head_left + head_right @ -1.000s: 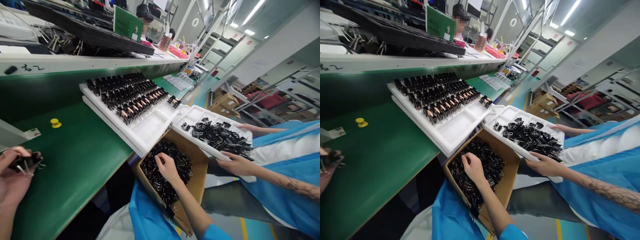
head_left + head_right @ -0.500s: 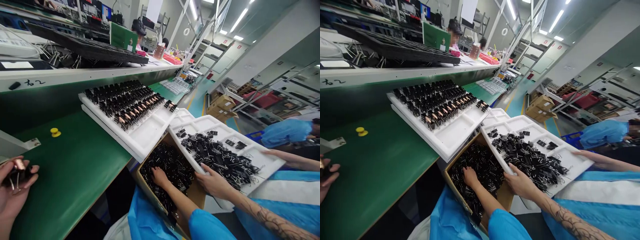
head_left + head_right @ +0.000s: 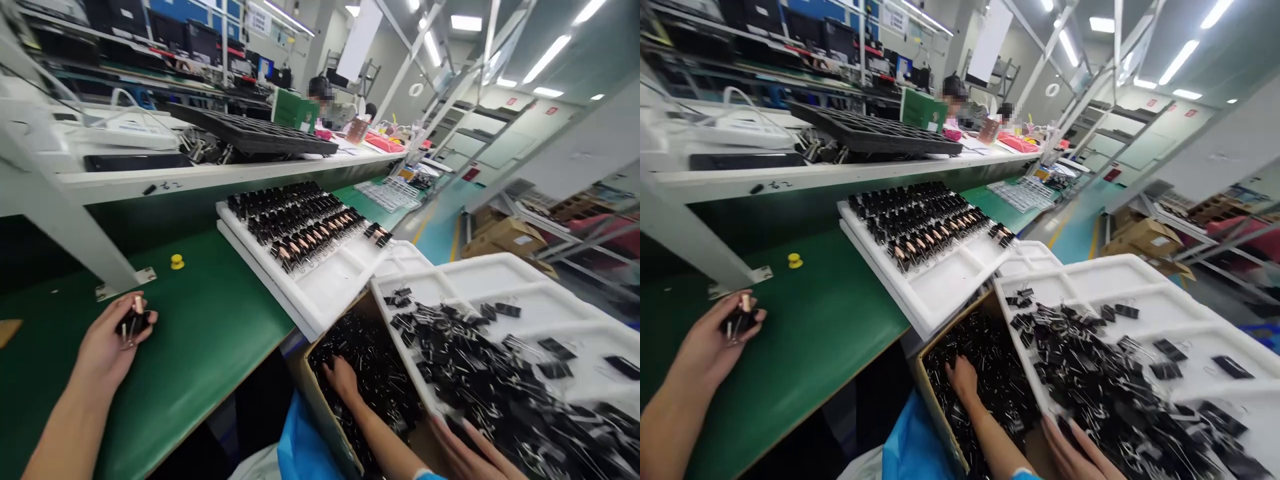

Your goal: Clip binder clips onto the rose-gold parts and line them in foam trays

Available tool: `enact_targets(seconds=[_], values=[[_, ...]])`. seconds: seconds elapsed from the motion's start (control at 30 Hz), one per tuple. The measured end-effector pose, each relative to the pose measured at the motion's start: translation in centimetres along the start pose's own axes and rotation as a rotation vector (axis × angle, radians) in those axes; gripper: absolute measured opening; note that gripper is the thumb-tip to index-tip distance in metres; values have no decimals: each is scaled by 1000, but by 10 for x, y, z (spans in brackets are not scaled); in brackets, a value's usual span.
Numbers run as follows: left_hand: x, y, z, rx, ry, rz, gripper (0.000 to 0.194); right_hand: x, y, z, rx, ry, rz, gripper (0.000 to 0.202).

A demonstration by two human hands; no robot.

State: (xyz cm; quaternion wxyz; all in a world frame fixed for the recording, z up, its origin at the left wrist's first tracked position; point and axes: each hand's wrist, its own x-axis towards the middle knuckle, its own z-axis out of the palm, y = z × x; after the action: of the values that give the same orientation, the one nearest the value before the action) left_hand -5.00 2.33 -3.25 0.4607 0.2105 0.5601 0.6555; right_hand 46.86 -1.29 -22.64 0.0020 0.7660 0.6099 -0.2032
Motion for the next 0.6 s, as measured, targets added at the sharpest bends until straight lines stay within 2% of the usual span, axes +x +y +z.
enact_targets(seconds=[0.1, 0.27, 0.37, 0.5, 0.6], values=[[-5, -1, 0, -127, -42, 0, 31, 18, -13, 19, -50, -31, 22, 27], [-10, -2, -1, -165, -36, 38, 32, 27, 3, 29, -125, -58, 43, 37], [-12, -2, -2, -157, -32, 41, 35, 34, 14, 28, -138, -69, 39, 40], [-14, -3, -3, -103, -39, 44, 41, 45, 24, 21, 38, -155, 81, 30], [-16, -4, -3, -57, -49, 25, 45, 48, 25, 11, 103, -151, 34, 30]])
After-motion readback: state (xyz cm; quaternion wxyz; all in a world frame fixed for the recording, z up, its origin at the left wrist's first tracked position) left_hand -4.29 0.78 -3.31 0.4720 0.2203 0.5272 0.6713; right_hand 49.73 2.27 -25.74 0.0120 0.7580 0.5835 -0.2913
